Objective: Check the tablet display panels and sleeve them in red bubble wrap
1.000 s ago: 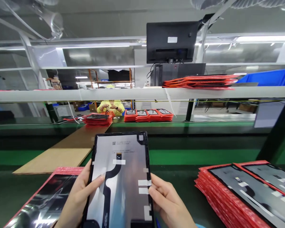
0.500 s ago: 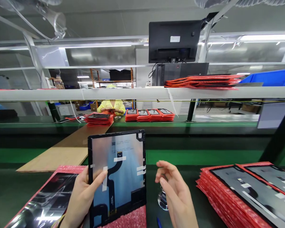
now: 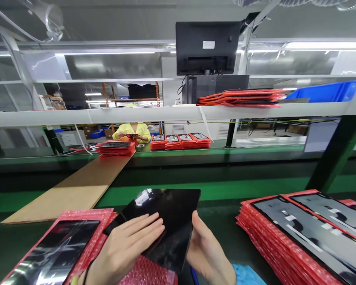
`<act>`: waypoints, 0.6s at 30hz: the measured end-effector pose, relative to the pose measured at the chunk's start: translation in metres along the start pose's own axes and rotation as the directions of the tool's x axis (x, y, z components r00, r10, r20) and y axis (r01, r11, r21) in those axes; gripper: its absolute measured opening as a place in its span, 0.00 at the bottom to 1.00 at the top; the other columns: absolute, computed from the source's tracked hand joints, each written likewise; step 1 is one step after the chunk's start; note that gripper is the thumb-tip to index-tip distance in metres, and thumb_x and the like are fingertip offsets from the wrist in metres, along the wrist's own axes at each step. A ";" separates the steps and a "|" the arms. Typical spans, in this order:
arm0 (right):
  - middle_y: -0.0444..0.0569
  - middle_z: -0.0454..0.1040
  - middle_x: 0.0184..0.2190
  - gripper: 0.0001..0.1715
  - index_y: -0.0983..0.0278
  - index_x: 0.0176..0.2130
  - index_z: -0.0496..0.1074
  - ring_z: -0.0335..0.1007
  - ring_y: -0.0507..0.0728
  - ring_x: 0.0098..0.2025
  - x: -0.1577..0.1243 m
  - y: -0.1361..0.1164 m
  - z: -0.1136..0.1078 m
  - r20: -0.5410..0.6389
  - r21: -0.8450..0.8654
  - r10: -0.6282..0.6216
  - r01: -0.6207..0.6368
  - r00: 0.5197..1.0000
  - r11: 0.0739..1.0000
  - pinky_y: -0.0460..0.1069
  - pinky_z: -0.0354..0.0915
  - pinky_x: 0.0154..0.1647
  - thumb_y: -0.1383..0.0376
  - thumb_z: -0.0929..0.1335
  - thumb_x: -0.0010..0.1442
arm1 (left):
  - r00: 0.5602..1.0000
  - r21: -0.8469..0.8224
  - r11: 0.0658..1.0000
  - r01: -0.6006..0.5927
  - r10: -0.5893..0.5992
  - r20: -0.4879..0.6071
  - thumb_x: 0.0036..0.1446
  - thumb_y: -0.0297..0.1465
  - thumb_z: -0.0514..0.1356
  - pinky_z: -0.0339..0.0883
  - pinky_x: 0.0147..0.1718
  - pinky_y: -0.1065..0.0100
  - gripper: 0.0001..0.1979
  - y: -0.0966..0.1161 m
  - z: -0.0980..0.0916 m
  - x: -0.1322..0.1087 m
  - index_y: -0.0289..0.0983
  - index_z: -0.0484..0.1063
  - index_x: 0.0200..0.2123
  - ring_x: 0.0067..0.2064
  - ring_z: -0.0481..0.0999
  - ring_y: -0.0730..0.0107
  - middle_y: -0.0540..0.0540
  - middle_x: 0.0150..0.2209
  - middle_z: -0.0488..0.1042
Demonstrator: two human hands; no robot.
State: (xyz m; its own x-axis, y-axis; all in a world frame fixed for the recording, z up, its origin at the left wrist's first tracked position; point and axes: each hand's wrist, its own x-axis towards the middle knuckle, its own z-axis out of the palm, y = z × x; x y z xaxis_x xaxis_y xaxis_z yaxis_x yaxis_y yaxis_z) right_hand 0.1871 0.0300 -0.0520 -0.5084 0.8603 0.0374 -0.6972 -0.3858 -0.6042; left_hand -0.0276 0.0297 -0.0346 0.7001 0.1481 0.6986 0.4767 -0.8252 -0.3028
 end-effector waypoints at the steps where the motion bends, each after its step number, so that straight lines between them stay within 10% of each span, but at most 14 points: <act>1: 0.48 0.82 0.34 0.23 0.61 0.37 0.79 0.76 0.60 0.45 0.000 0.002 -0.002 -0.026 0.005 -0.033 0.033 0.999 0.999 0.55 0.60 0.57 0.50 0.76 0.45 | 1.000 0.020 1.000 -0.011 0.010 0.009 0.60 0.18 0.48 0.67 0.53 0.61 0.20 0.001 -0.001 0.001 0.29 0.66 0.54 0.58 0.67 0.63 0.43 0.51 0.74; 5: 0.50 0.80 0.42 0.25 0.59 0.42 0.75 0.75 0.63 0.47 -0.004 0.011 0.004 -0.004 -0.073 -0.195 0.194 0.981 0.978 0.59 0.63 0.53 0.55 0.77 0.44 | 0.992 -0.022 0.999 -0.030 0.027 -0.123 0.60 0.24 0.52 0.62 0.56 0.51 0.14 0.013 -0.003 0.007 0.34 0.72 0.47 0.59 0.65 0.56 0.45 0.48 0.77; 12: 0.53 0.78 0.45 0.35 0.58 0.49 0.70 0.74 0.65 0.48 -0.017 0.012 0.014 0.042 -0.225 -0.203 0.207 0.978 0.952 0.61 0.65 0.51 0.52 0.77 0.42 | 0.946 -0.282 0.957 0.071 -0.155 -0.285 0.60 0.31 0.56 0.72 0.45 0.69 0.07 0.031 -0.010 0.012 0.42 0.75 0.34 0.37 0.80 0.70 0.51 0.29 0.81; 14: 0.49 0.79 0.44 0.32 0.56 0.44 0.73 0.75 0.62 0.47 -0.021 0.011 0.013 0.005 -0.243 -0.233 0.227 0.972 0.943 0.56 0.66 0.51 0.53 0.78 0.40 | 0.844 -0.384 0.886 0.260 -0.402 -0.355 0.58 0.30 0.59 0.73 0.36 0.69 0.05 0.034 -0.012 0.011 0.44 0.74 0.32 0.33 0.79 0.68 0.52 0.27 0.79; 18: 0.44 0.80 0.44 0.24 0.55 0.39 0.76 0.76 0.57 0.46 -0.028 0.008 0.020 -0.015 -0.201 -0.335 0.325 0.942 0.924 0.48 0.69 0.48 0.56 0.78 0.40 | 0.399 -0.571 0.458 0.682 -0.887 -0.235 0.55 0.31 0.61 0.65 0.25 0.77 0.03 0.034 -0.016 0.010 0.44 0.72 0.29 0.21 0.71 0.77 0.56 0.20 0.73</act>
State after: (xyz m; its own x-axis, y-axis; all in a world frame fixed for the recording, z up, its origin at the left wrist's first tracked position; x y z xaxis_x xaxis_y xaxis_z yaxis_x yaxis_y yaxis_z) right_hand 0.1858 -0.0041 -0.0420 -0.2380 0.9446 0.2261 -0.7078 -0.0093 -0.7063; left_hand -0.0125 -0.0054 -0.0277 -0.2685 0.6625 0.6992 0.3922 -0.5878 0.7076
